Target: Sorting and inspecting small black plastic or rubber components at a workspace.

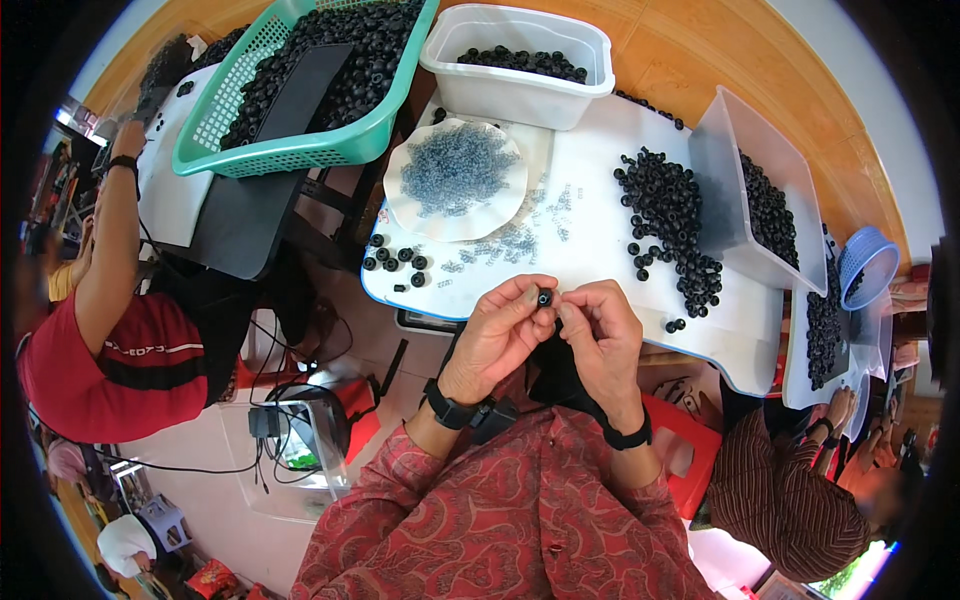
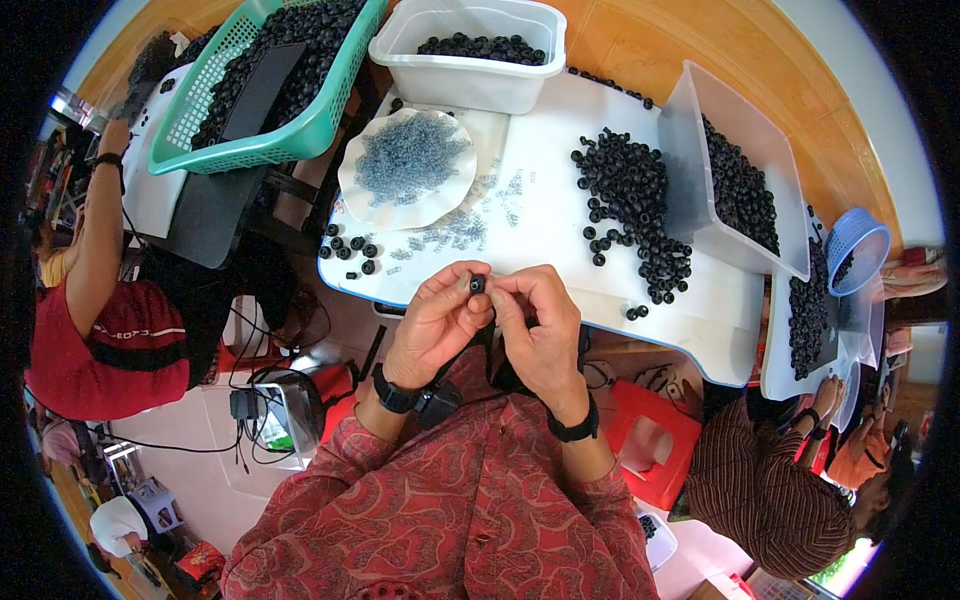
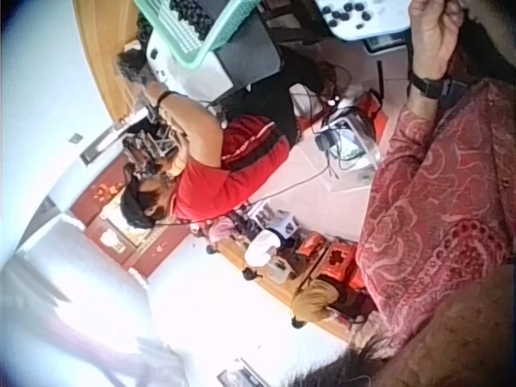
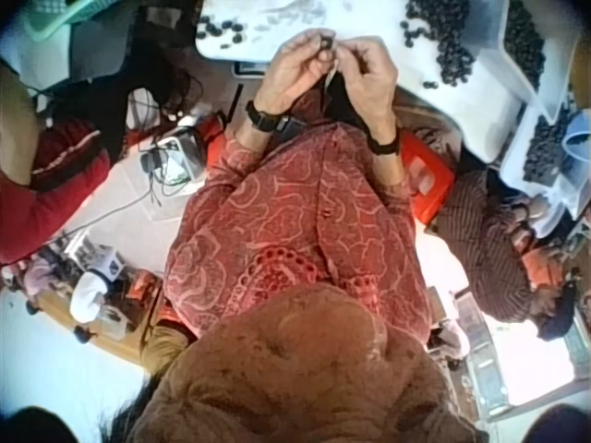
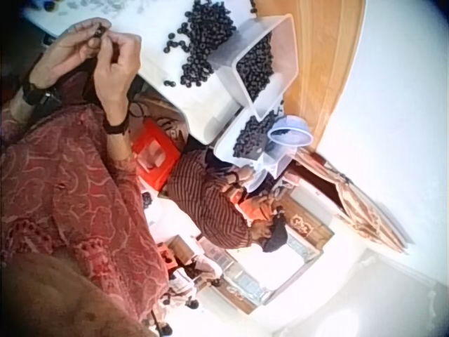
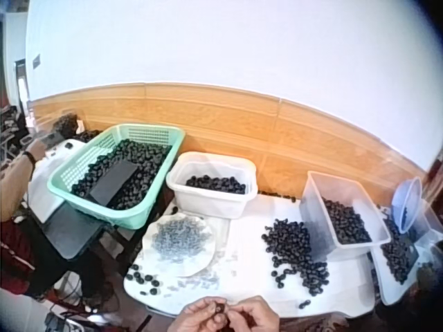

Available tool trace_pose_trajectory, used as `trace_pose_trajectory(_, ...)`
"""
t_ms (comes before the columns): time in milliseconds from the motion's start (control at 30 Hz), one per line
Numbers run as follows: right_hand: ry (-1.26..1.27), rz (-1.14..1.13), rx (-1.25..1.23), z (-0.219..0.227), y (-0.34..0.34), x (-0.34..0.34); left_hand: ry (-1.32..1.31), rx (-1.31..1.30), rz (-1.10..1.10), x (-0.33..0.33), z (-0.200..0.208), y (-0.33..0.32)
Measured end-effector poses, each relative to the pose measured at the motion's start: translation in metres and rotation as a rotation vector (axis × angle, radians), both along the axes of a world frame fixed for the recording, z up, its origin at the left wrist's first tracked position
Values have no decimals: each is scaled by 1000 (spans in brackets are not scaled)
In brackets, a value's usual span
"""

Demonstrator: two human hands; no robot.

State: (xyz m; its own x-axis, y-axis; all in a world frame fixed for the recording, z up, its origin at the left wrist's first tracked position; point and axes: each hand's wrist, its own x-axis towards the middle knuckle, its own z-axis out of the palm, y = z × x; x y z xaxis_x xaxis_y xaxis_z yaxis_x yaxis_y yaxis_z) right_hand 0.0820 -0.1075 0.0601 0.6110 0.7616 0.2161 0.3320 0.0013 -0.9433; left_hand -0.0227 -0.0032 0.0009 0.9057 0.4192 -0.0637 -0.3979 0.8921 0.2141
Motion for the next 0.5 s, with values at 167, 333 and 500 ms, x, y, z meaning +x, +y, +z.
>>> trace_pose_trajectory(167,27,-8,46,0,2,-3,70,92,35,0,5,-1)
trace_pose_trajectory(333,282,9,57,4,2,-1,161,256,76,3,9,-5)
trace_pose_trajectory(500,435,10,31,2,-2,6,188,330,54,0,18,-3)
